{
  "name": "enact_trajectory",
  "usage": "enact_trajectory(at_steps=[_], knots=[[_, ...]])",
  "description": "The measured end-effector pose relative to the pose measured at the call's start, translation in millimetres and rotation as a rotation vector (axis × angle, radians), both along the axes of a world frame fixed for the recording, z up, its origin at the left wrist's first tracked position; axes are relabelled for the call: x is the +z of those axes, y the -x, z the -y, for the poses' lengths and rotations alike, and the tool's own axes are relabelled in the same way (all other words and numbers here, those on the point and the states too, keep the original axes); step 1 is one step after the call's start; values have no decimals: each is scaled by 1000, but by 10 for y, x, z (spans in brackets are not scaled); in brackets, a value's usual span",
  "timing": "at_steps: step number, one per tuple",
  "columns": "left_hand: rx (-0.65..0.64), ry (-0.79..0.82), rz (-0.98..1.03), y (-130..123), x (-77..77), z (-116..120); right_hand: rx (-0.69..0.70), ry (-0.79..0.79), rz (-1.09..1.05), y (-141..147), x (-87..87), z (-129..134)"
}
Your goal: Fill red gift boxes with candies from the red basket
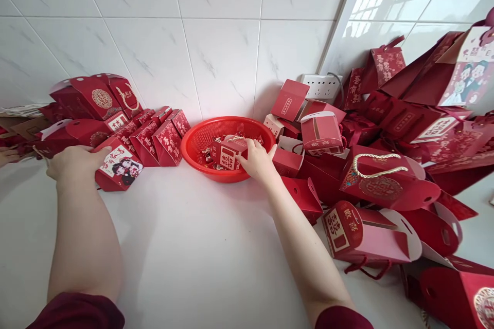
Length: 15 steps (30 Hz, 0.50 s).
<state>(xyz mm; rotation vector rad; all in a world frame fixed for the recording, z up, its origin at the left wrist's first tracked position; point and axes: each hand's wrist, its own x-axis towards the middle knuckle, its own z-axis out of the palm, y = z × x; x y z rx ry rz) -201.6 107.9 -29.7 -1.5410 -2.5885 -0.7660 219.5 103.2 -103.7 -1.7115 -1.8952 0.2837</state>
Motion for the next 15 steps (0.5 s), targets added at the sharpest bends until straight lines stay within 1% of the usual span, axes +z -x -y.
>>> enact_trajectory(at_steps=[2,3,4,5,7,8,9,11,13,14,15], knots=[[161,-118,-67,-219,77,54,18,19,1,6,13,7],[203,-204,-120,-358,110,71,18,23,1,11,19,8],[160,-271,-156,-510,133,78,11,22,2,18,22,8],[56,-320,-164,-669,143,75,5,18,6,25,23,6],[-255,-359,-159,-985,115,42,5,12,16,38,17,0],[-366,-339,-159,-1129,78,17,10,11,22,41,11,-2],[-450,-320,-152,-1258,30,-10,16,10,26,41,6,-5],[-664,-229,-107,-1458,-76,-53,20,7,17,29,-1,-7],[-788,-167,-51,-1578,-155,-72,36,-6,-36,0,9,-3],[-813,-160,-17,-1608,-176,-72,55,-27,-77,-20,25,4],[-808,-170,20,-1622,-183,-68,78,-63,-120,-42,52,17]])
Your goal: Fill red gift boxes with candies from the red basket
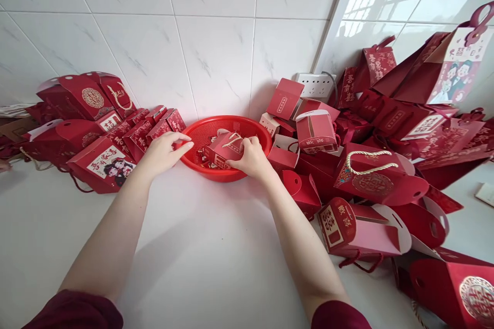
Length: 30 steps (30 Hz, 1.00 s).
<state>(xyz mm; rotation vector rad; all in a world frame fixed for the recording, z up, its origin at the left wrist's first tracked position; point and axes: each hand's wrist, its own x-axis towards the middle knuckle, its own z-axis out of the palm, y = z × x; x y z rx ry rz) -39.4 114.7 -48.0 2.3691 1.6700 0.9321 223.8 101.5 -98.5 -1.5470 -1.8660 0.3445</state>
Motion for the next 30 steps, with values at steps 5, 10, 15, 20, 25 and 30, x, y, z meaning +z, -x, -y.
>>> enact_trajectory(at_steps=[5,10,15,20,25,30], knots=[[66,53,243,54,113,69,259,-274,-124,-110,268,185],[-207,243,376,-1,254,239,528,-297,-148,-183,509,399],[-378,325,414,-121,256,339,493,-392,-11,-222,587,500],[-283,269,464,-218,264,388,405,-391,90,-247,759,722],[-142,90,381,-264,431,653,365,-155,201,-373,964,1021],[-120,212,57,-319,557,1035,299,84,228,-519,1085,1359]])
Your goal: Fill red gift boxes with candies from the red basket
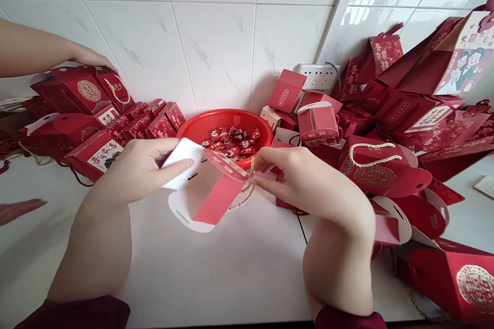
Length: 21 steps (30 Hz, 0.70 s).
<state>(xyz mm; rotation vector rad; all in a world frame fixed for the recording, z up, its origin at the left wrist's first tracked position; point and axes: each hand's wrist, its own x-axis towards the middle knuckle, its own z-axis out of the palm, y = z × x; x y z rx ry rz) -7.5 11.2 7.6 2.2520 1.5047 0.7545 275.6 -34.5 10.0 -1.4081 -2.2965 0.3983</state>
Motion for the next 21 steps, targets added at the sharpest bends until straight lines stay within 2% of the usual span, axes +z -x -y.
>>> enact_trajectory(at_steps=[2,4,8,10,12,15,21], knots=[[-68,52,-127,-63,11,80,17,-61,-43,-4,39,126],[-148,91,-199,-128,4,92,105,-102,-86,44,69,224],[-255,151,-295,-178,-58,-42,342,-46,-25,311,43,270],[-301,171,-320,-161,-110,-138,403,-34,54,492,-24,213],[-306,221,-315,-128,-162,-222,422,-30,138,652,-101,130],[-249,300,-273,-67,-219,-305,427,20,252,781,-189,27],[-210,326,-294,61,-255,-411,292,117,396,752,-308,-69]])
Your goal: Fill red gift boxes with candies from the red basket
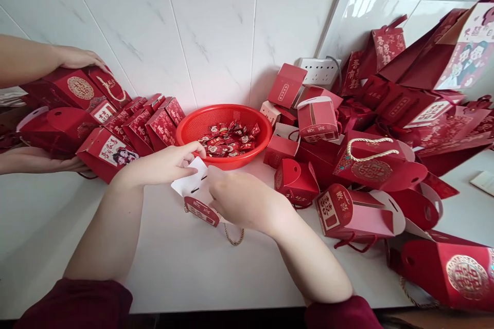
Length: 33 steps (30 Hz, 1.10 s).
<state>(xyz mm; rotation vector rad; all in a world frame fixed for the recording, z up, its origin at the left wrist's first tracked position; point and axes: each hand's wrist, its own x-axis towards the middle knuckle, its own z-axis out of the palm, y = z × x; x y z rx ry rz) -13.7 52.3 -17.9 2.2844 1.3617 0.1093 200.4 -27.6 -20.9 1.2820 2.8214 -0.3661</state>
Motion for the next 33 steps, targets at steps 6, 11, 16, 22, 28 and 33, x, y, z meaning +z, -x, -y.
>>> enact_trajectory(at_steps=[6,11,16,22,28,33], knots=[[-116,68,-116,97,-28,-92,-86,153,198,-1,-129,-224],[165,-283,-352,44,-57,23,-94,242,171,45,-202,-343],[322,-228,-464,38,-73,51,-104,262,180,110,-226,-338],[277,148,-227,85,-184,-90,-97,207,193,40,-167,-314],[113,130,-68,-59,-178,-65,-141,79,-11,-189,-155,-297],[96,36,-28,-213,-116,-34,-192,29,86,-261,-117,-275]])
